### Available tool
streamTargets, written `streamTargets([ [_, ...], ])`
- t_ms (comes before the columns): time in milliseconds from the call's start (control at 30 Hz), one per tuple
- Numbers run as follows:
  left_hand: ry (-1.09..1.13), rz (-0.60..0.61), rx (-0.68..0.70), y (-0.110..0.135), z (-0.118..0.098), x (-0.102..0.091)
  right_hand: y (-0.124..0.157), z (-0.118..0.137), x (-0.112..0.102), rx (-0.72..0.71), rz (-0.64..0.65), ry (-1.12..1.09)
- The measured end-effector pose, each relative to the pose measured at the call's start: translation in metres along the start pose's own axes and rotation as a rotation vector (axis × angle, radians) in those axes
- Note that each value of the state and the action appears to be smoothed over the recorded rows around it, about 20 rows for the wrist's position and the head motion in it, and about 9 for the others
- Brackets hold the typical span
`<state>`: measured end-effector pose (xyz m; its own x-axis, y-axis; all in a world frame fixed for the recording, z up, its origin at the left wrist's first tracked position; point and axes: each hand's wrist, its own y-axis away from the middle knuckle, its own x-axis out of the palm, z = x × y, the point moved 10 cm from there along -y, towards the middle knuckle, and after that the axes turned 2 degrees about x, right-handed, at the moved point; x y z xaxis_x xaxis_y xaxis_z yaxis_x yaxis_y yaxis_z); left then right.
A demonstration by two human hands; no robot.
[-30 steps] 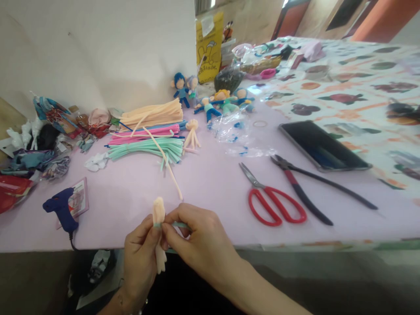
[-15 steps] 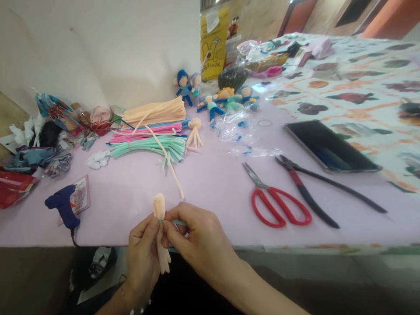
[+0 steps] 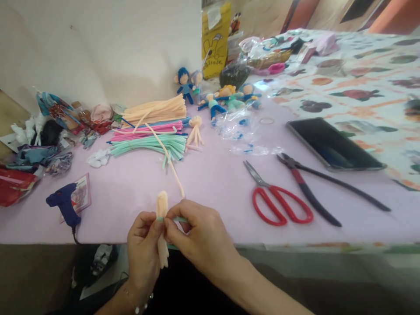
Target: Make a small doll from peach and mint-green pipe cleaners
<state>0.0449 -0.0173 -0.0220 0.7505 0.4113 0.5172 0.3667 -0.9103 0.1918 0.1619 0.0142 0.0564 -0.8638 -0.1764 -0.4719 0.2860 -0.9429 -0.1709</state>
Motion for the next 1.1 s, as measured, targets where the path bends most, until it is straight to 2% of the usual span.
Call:
streamTargets([
  [167, -0.035, -0.03, 0.08, 0.002, -0.008, -0.004, 0.002, 0.003, -0.002, -0.026, -0.025, 0.049],
  [333, 0.012, -0.009, 0.054, 0.001, -0.007, 0.001, 0.001, 0.003, 0.003, 0.003, 0.048, -0.064],
  [533, 0.074, -0.002, -0.061, -0.001, 0.001, 0.0, -0.005, 0.002, 0.009, 0.051, 0.17, -0.306],
  [733, 0.108, -0.003, -0.231, 0.004, 0.011, 0.003, -0.005, -0.008, 0.022, 0.186, 0.299, -0.608],
  [967, 0.174, 0.15, -0.389, 0.011, 0.019, 0.017, 0.001, -0.01, 0.035, 0.267, 0.432, -0.883],
  [1100, 0.204, 0.258, -0.445, 0.014, 0.024, 0.024, 0.001, -0.007, 0.039, 0.222, 0.502, -0.937],
])
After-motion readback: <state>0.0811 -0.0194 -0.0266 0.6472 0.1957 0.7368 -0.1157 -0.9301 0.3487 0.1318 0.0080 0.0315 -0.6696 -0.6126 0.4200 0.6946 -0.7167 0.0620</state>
